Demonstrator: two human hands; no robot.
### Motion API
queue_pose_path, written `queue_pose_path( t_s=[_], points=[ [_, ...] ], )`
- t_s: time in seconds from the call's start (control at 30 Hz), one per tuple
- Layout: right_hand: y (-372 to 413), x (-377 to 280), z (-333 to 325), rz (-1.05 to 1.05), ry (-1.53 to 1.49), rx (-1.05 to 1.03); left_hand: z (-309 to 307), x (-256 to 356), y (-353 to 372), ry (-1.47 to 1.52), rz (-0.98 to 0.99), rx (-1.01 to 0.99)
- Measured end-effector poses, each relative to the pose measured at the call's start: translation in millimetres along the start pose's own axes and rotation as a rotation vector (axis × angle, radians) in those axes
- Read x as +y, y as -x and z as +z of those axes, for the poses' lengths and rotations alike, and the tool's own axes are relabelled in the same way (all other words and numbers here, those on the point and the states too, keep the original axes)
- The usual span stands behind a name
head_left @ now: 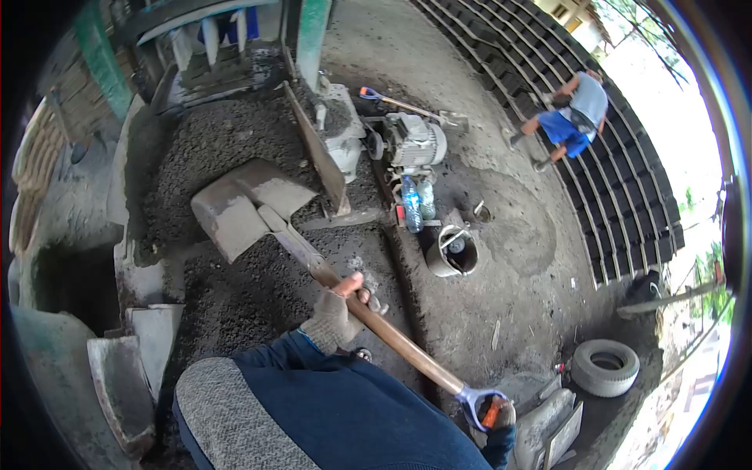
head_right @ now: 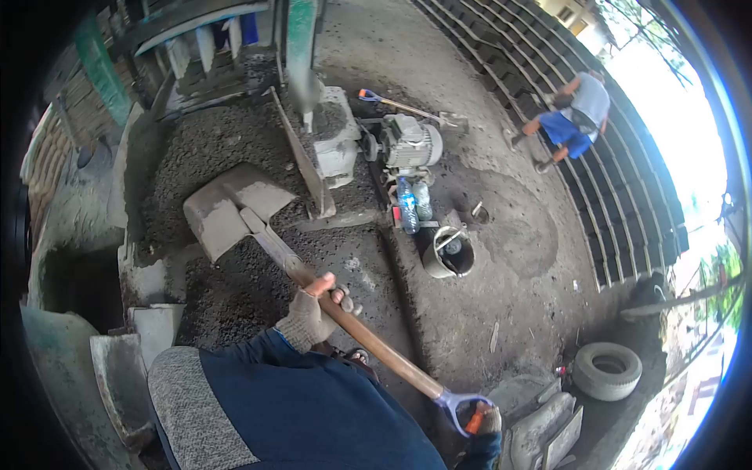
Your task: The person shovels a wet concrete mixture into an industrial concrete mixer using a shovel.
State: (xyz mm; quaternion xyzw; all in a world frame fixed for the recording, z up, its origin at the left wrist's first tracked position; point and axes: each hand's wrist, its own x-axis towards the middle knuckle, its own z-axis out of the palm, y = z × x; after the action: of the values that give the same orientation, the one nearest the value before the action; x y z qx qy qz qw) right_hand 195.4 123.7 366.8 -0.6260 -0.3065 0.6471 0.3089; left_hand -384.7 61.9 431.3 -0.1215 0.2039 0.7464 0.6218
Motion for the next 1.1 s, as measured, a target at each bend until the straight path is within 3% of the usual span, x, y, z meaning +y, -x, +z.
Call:
queue_pose_path(
  t_s=[0.17,0.33,0.5,0.57,0.63,0.7,0.77,0.8,0.83,0.87,0.97,1.07,1.1],
  points=[
    [56.8,-3.9,36.9,0.104,-0.113,0.020,-4.0,32.2,-4.6,0.023,-0.068,-0.011],
    [69.5,35.5,100.4,0.228,-0.192,-0.163,-45.9,106.4,-32.8,-0.025,-0.029,0.077],
    [74.1,22.7,267.7,0.176,-0.351,-0.297,-37.5,190.9,-63.8,-0.178,0.093,0.075],
    [43.6,38.6,304.5,0.200,-0.436,-0.484,-47.3,238.3,-94.8,-0.200,0.210,0.027],
    [75.7,2.6,415.8,0.042,-0.325,-0.179,-32.6,283.1,-109.5,-0.234,0.347,0.056],
    [103.9,-25.0,468.4,-0.011,-0.295,-0.238,-18.0,311.0,-117.2,-0.296,0.544,0.159],
    [85.5,-9.9,433.4,-0.023,-0.232,-0.374,-15.5,318.4,-115.7,-0.305,0.579,0.221],
    [69.0,-11.9,421.7,-0.053,-0.201,-0.459,-14.9,308.0,-108.7,-0.263,0.542,0.142],
    [78.3,-25.2,413.5,-0.086,-0.145,-0.317,-20.0,288.3,-97.3,-0.222,0.503,0.065],
    [68.1,-23.3,388.8,-0.060,-0.132,-0.283,-11.5,265.0,-80.5,-0.136,0.420,0.162],
    [25.9,26.1,304.1,-0.116,0.094,0.022,-31.4,192.3,-47.5,-0.135,0.241,0.016],
    [-3.5,86.8,225.6,0.059,0.225,0.163,-51.5,136.1,-26.0,-0.138,0.135,0.020],
    [-0.3,92.4,213.3,0.065,0.468,0.133,-58.4,120.4,-21.7,-0.166,0.122,0.040]
  ],
)
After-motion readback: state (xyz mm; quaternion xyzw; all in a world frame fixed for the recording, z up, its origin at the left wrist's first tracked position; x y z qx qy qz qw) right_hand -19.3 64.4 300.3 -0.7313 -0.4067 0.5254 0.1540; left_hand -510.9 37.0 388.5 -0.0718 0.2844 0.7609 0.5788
